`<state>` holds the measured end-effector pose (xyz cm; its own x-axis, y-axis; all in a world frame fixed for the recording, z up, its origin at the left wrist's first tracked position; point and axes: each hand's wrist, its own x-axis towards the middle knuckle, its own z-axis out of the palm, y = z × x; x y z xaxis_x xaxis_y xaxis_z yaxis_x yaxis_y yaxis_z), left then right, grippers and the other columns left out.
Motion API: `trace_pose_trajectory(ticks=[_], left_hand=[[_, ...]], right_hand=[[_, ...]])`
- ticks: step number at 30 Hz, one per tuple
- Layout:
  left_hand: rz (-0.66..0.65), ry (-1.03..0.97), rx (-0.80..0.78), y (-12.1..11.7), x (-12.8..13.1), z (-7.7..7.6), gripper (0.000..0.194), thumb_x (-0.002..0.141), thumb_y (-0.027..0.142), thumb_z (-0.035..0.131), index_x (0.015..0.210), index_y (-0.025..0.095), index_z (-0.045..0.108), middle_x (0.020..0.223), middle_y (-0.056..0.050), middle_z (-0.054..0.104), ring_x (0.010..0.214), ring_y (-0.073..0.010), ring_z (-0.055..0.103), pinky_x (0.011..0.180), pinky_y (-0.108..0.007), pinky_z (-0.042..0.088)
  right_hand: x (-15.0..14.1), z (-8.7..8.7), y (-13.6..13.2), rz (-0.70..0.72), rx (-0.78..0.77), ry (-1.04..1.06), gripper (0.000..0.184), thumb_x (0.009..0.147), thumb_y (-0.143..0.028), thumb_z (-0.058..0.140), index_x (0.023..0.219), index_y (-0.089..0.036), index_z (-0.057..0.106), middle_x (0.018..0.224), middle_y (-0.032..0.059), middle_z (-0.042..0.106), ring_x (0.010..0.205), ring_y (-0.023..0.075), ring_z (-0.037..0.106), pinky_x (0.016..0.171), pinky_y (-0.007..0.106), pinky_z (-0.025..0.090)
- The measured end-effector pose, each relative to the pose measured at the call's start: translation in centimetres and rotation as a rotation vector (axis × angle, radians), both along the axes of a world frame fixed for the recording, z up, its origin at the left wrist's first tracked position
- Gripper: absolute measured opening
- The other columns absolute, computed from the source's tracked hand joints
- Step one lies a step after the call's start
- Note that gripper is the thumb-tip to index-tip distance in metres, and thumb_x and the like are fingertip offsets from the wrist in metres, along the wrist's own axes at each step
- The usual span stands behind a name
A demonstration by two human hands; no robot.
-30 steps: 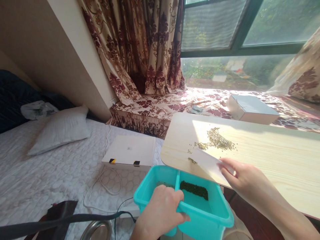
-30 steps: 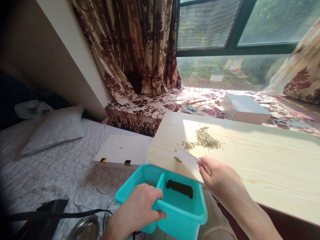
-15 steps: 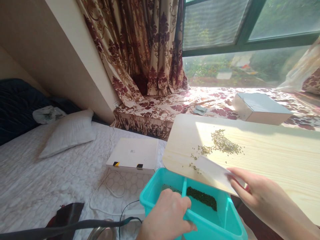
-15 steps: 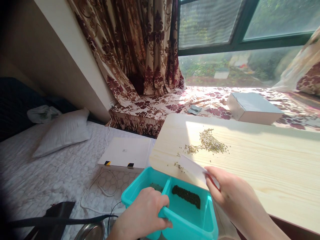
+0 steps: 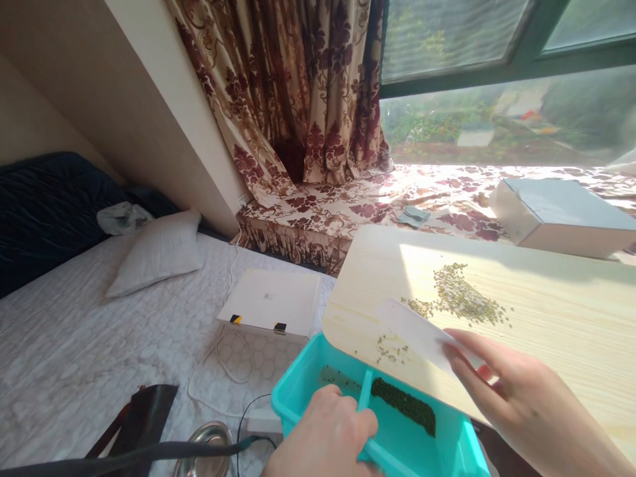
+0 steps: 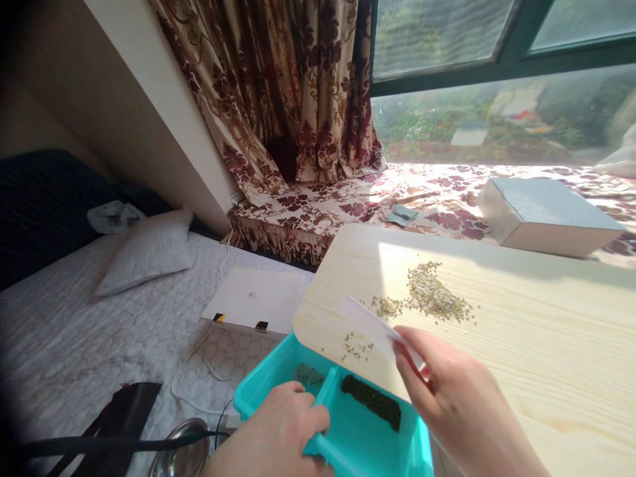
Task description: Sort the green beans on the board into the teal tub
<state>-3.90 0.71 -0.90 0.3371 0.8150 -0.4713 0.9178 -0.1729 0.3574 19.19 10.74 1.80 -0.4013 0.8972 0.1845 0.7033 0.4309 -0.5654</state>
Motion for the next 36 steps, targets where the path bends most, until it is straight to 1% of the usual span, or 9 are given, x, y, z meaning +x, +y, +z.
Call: trace_pose_trajectory(ticks=[4,7,9,13,17,20,27,32,36], left_hand=[[-0.142,0.063,-0.048,0.9,0.0,0.4,0.019,0.091,0.035,0.069,0.096,0.016,0.07,0.088,-0.009,0.07,0.084,-0.0256,0.066,0.088,-0.036,0.046],[-0.172,0.093,-0.085,1.6,0.1,0.8,0.009,0.092,0.024,0.066,0.091,0.016,0.07,0.083,-0.01,0.069,0.081,-0.0255,0.066,0.085,-0.036,0.046],[-0.124,0.072,-0.089,1.7,0.2,1.0,0.013,0.09,0.03,0.069,0.091,0.016,0.069,0.085,-0.009,0.069,0.084,-0.0267,0.065,0.085,-0.036,0.047],[0.008,0.074,-0.081,1.7,0.4,1.0,0.033,0.081,0.049,0.077,0.09,0.019,0.068,0.085,-0.007,0.068,0.09,-0.0292,0.064,0.085,-0.037,0.048],[0.05,0.139,-0.091,2.0,0.3,0.3,0.03,0.08,0.047,0.078,0.087,0.02,0.068,0.082,-0.007,0.068,0.087,-0.0291,0.064,0.078,-0.035,0.049],[0.047,0.152,-0.044,2.2,0.1,-0.1,0.03,0.08,0.048,0.078,0.089,0.021,0.069,0.083,-0.006,0.068,0.086,-0.0284,0.064,0.08,-0.036,0.048],[0.016,0.104,0.033,1.5,0.1,-0.6,0.036,0.081,0.054,0.075,0.09,0.02,0.069,0.084,-0.007,0.069,0.085,-0.029,0.065,0.078,-0.035,0.048],[0.073,0.068,0.104,0.6,0.1,-0.3,0.036,0.084,0.055,0.072,0.09,0.02,0.07,0.084,-0.008,0.07,0.086,-0.0295,0.066,0.077,-0.034,0.048],[0.076,0.042,0.109,0.2,-0.2,-0.2,0.036,0.083,0.055,0.072,0.091,0.02,0.071,0.085,-0.008,0.07,0.086,-0.0288,0.066,0.079,-0.034,0.047]], right_hand=[[-2.5,-0.6,2.2,-0.011,-0.059,0.162,0.03,0.092,-0.048,0.05,0.1,-0.028,0.071,0.076,0.0024,0.075,0.057,0.017,0.067,0.048,0.027,0.05],[-4.9,0.1,4.3,0.122,-0.186,0.186,0.03,0.094,-0.044,0.046,0.09,-0.027,0.07,0.068,0.0005,0.072,0.056,0.0161,0.066,0.05,0.027,0.05],[-6.4,1.0,5.7,0.206,-0.248,0.147,0.032,0.094,-0.041,0.043,0.085,-0.026,0.069,0.059,-0.0011,0.067,0.051,0.0152,0.061,0.05,0.027,0.046],[-9.3,2.2,7.2,0.282,-0.282,0.087,0.03,0.092,-0.033,0.043,0.083,-0.023,0.07,0.064,0.0023,0.069,0.056,0.0163,0.062,0.052,0.027,0.04],[-11.0,1.9,6.9,0.338,-0.275,0.088,0.029,0.09,-0.027,0.043,0.083,-0.023,0.071,0.066,0.0039,0.07,0.06,0.0169,0.063,0.054,0.026,0.037],[-10.4,1.0,6.0,0.316,-0.23,0.106,0.029,0.09,-0.028,0.043,0.082,-0.023,0.071,0.067,0.0046,0.071,0.061,0.0172,0.063,0.056,0.027,0.037],[-6.6,-0.7,3.0,0.157,-0.204,0.128,0.032,0.09,-0.038,0.043,0.082,-0.025,0.07,0.064,0.0009,0.068,0.055,0.016,0.057,0.054,0.027,0.04],[-6.4,-1.3,2.3,0.107,-0.155,0.106,0.031,0.088,-0.04,0.045,0.082,-0.024,0.071,0.065,0.0,0.069,0.053,0.0149,0.057,0.054,0.027,0.041],[-6.9,-1.1,2.4,0.097,-0.159,0.055,0.03,0.087,-0.041,0.046,0.079,-0.024,0.069,0.061,-0.0005,0.066,0.05,0.0148,0.055,0.053,0.027,0.04]])
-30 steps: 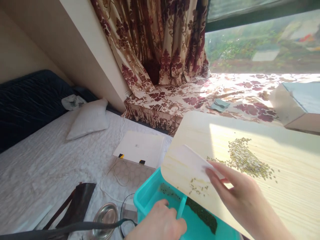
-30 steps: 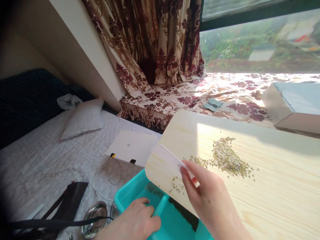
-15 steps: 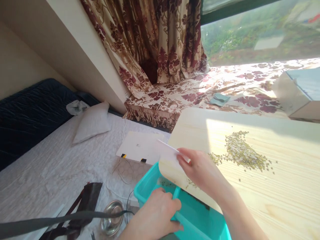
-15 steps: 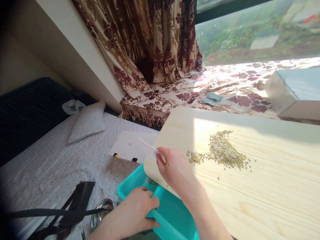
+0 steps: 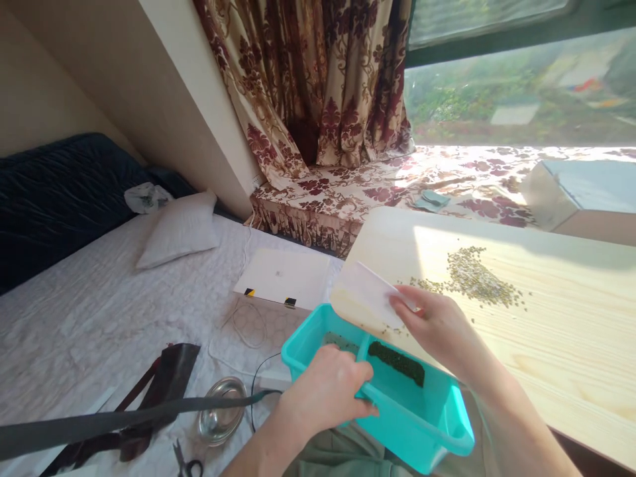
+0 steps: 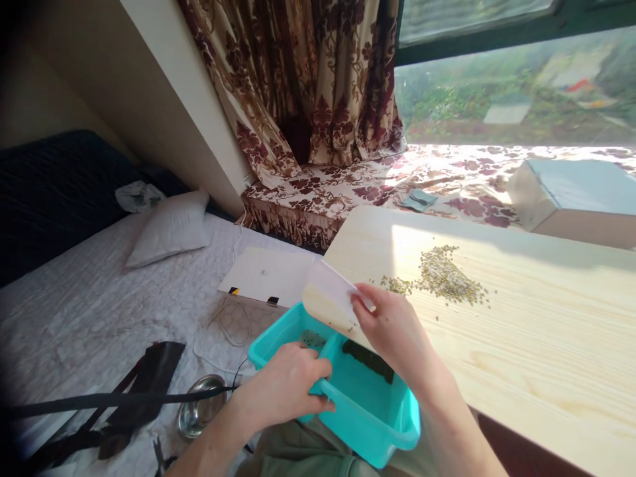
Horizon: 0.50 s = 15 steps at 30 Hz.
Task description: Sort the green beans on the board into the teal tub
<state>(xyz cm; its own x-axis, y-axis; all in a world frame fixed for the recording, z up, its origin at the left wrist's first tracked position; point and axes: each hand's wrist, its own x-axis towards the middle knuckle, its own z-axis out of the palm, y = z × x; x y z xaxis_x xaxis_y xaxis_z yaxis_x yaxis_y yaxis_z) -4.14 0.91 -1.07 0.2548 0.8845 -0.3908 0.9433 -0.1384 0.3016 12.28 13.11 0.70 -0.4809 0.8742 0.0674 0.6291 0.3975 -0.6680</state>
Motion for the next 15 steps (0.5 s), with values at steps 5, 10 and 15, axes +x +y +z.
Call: trace_pose_trajectory(ticks=[5,10,15], left_hand=[[-0.019,0.01,0.021,-0.4,-0.9,-0.4,0.036,0.082,0.056,0.073,0.089,0.021,0.07,0.084,-0.007,0.07,0.085,-0.0281,0.066,0.077,-0.033,0.047],[0.009,0.021,0.056,-1.0,-1.9,-0.6,0.035,0.082,0.056,0.074,0.088,0.021,0.068,0.083,-0.006,0.069,0.084,-0.0279,0.066,0.074,-0.032,0.047],[0.048,0.048,0.044,-1.5,-2.5,-0.4,0.035,0.081,0.055,0.075,0.086,0.022,0.067,0.084,-0.005,0.07,0.085,-0.0275,0.066,0.073,-0.032,0.046]], right_hand=[[-0.4,0.6,-0.4,0.008,0.018,-0.022,0.031,0.088,-0.041,0.044,0.077,-0.025,0.069,0.059,-0.0001,0.066,0.051,0.0158,0.056,0.053,0.027,0.039],[-0.7,0.4,-0.7,0.038,0.042,-0.053,0.031,0.089,-0.04,0.044,0.082,-0.025,0.07,0.063,0.0018,0.068,0.055,0.0172,0.059,0.054,0.027,0.038],[-1.2,-0.2,-0.5,0.056,0.043,-0.089,0.031,0.088,-0.038,0.042,0.081,-0.024,0.068,0.065,0.0037,0.067,0.058,0.018,0.059,0.055,0.028,0.037]])
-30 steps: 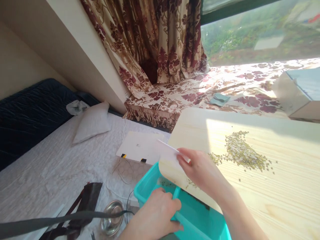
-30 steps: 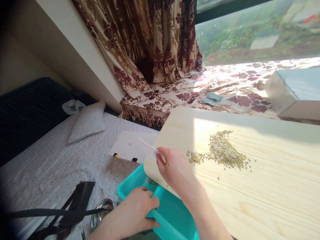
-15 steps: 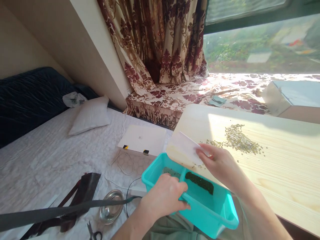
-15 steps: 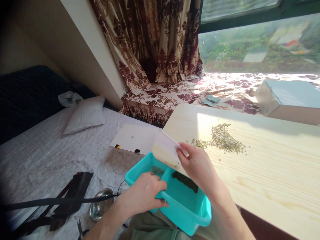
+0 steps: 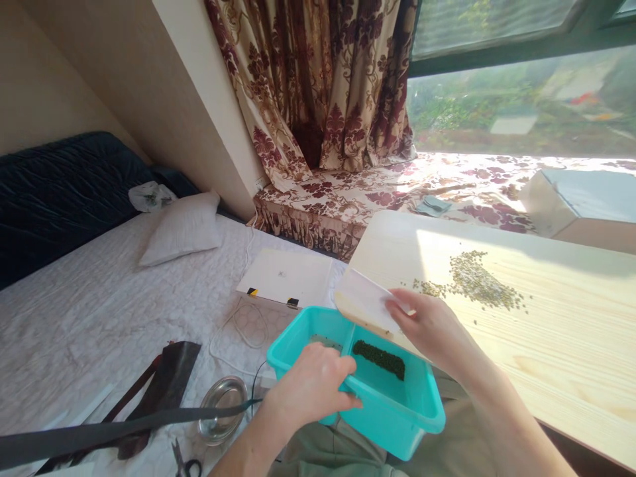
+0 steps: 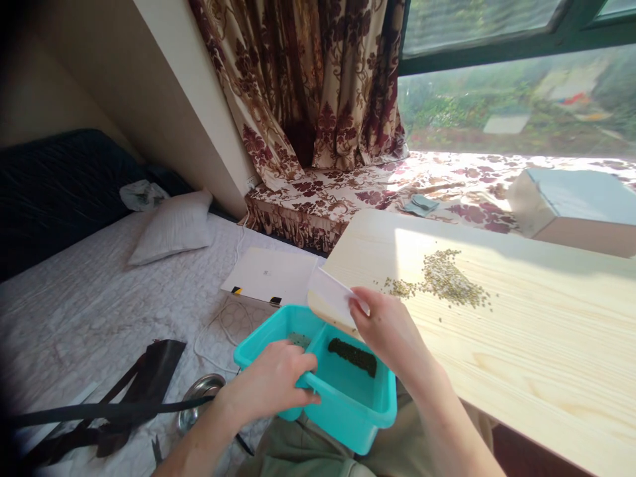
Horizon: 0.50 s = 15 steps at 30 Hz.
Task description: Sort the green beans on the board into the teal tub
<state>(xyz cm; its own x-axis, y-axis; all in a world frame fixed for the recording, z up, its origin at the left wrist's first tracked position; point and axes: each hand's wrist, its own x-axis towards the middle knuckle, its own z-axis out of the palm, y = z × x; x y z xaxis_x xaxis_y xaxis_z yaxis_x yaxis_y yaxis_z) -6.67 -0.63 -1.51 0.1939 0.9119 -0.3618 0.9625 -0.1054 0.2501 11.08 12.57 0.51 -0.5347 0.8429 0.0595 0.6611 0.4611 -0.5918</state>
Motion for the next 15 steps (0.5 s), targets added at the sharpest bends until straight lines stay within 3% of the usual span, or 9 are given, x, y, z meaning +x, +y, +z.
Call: trace_pose_trajectory(ticks=[7,12,15], left_hand=[[0.015,0.018,0.041,0.0,-0.1,0.3,0.033,0.081,0.054,0.075,0.087,0.022,0.067,0.084,-0.003,0.069,0.085,-0.0265,0.065,0.072,-0.031,0.045],[-0.012,0.024,0.037,0.3,0.5,0.4,0.034,0.082,0.054,0.075,0.087,0.022,0.067,0.083,-0.003,0.069,0.085,-0.0265,0.065,0.072,-0.032,0.044],[-0.015,0.022,0.032,0.3,0.8,0.5,0.035,0.081,0.056,0.075,0.086,0.022,0.066,0.083,-0.003,0.069,0.085,-0.0266,0.065,0.073,-0.032,0.045]], right_hand=[[0.2,0.4,-0.1,0.084,-0.054,0.019,0.03,0.086,-0.04,0.042,0.075,-0.024,0.066,0.058,0.0012,0.063,0.054,0.0166,0.056,0.053,0.028,0.036],[1.6,0.6,0.6,-0.098,0.011,0.128,0.031,0.086,-0.044,0.043,0.08,-0.025,0.067,0.058,0.0,0.062,0.051,0.0159,0.053,0.053,0.028,0.038],[1.8,0.3,0.9,-0.121,0.018,0.187,0.031,0.086,-0.043,0.044,0.082,-0.024,0.068,0.06,-0.0004,0.063,0.052,0.0157,0.054,0.054,0.028,0.04]])
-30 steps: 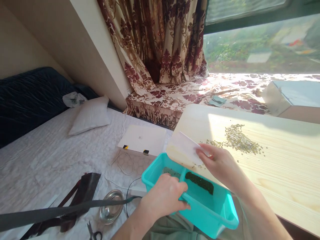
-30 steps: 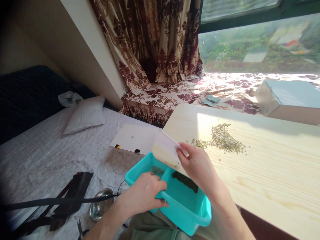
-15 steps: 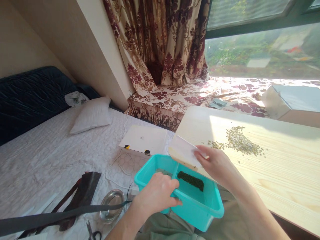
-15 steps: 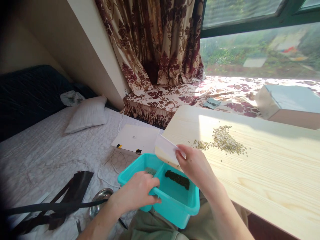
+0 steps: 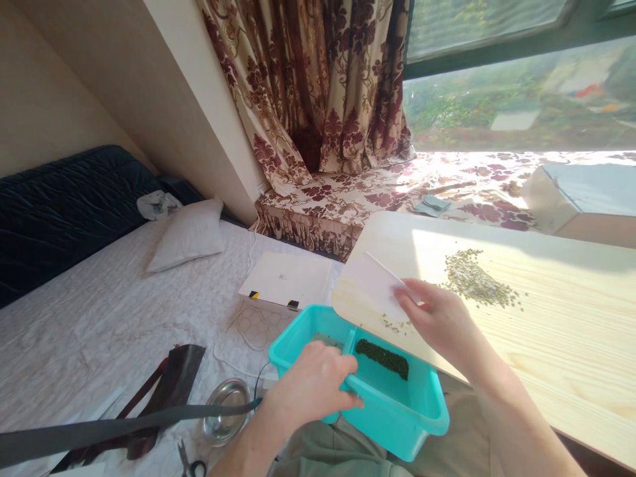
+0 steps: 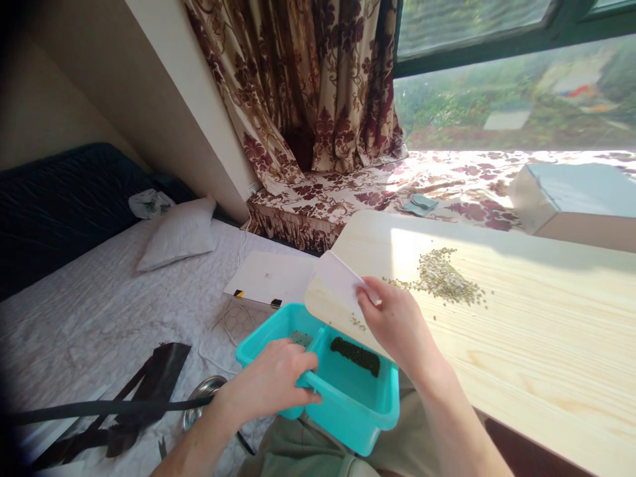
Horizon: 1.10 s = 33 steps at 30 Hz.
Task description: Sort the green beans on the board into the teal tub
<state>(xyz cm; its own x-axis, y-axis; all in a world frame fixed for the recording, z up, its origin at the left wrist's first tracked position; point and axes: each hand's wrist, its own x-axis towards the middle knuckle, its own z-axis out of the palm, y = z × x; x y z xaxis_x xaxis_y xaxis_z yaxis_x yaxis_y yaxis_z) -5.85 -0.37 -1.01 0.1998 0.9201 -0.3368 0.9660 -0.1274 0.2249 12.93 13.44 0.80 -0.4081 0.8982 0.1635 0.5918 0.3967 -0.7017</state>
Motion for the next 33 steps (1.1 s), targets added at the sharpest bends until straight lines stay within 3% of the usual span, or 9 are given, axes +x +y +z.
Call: trace_pose_trajectory(ticks=[7,24,33], left_hand=[[-0.011,0.003,-0.039,0.1,0.7,0.4,0.037,0.082,0.057,0.075,0.085,0.022,0.065,0.084,-0.003,0.069,0.086,-0.0271,0.065,0.075,-0.033,0.046],[0.007,0.02,-0.148,0.6,1.4,1.1,0.039,0.081,0.057,0.075,0.087,0.02,0.066,0.086,-0.005,0.069,0.088,-0.0278,0.065,0.078,-0.034,0.047],[0.123,-0.056,-0.195,0.0,2.7,1.5,0.033,0.083,0.05,0.076,0.09,0.019,0.068,0.089,-0.006,0.068,0.096,-0.0285,0.063,0.085,-0.036,0.047]], right_hand=[[0.4,-0.9,0.3,-0.048,-0.004,-0.039,0.029,0.083,-0.042,0.044,0.077,-0.024,0.066,0.059,0.0001,0.062,0.053,0.016,0.054,0.053,0.028,0.04],[-0.5,-1.5,1.0,0.031,-0.076,0.017,0.029,0.083,-0.04,0.045,0.077,-0.023,0.068,0.062,0.0003,0.065,0.055,0.0153,0.057,0.055,0.028,0.041],[0.5,0.5,2.6,0.134,-0.244,0.031,0.031,0.085,-0.046,0.048,0.086,-0.023,0.069,0.062,0.0,0.065,0.05,0.0142,0.055,0.047,0.026,0.041]])
